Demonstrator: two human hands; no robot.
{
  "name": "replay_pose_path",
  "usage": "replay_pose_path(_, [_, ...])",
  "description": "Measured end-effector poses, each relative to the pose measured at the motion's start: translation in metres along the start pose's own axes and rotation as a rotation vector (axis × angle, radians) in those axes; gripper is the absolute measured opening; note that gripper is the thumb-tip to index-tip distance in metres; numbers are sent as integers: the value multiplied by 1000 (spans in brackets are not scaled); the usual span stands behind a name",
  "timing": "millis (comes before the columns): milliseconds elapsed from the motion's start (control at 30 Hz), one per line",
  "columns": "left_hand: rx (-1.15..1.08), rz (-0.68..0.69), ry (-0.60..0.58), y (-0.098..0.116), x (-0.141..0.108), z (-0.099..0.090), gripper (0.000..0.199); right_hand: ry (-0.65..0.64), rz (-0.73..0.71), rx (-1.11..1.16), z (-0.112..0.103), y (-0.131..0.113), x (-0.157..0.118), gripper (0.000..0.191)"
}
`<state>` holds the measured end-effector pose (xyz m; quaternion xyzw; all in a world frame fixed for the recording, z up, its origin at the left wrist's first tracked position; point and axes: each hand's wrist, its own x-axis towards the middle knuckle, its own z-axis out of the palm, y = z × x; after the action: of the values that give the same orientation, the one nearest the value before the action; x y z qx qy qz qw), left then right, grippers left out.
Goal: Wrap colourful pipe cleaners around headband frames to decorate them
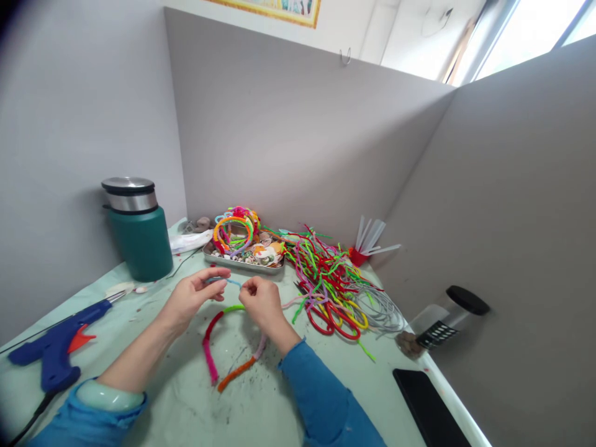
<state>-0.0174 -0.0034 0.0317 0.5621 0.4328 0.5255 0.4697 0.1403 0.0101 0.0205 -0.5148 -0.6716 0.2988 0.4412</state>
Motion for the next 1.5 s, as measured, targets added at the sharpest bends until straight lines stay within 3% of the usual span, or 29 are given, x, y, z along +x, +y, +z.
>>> replay_pose_path(167, [390, 210, 170, -9, 2, 3, 16, 37, -146, -167, 2, 2, -2, 10])
replay_pose_path(300, [388, 217, 188, -10, -1, 7, 10, 103, -141, -115, 2, -3, -3, 10])
replay_pose_path(400, [372, 190, 162, -9, -2, 13, 8, 164, -36, 101, 5, -7, -3, 7])
replay_pose_path(533, [333, 103, 53, -14, -1, 18, 14, 126, 180, 545, 12, -10, -3, 9])
replay_pose_path(600, [280, 68, 65, -18, 1, 18, 16, 118, 219, 622, 13, -12, -4, 9])
replay_pose_path(733, [170, 33, 124, -21, 4, 14, 24, 75, 210, 585, 11, -16, -5, 10])
replay_pose_path(1033, [69, -24, 130, -10, 1, 14, 19, -98, 211, 593, -1, -17, -3, 20])
replay_pose_path(1367, [43, -71, 74, -6, 0, 15, 23, 7, 61, 329, 3, -11, -3, 11])
replay_pose_path(1500, [-113, -150, 1, -4, -3, 15, 22, 5, 55, 400, 5, -14, -5, 10])
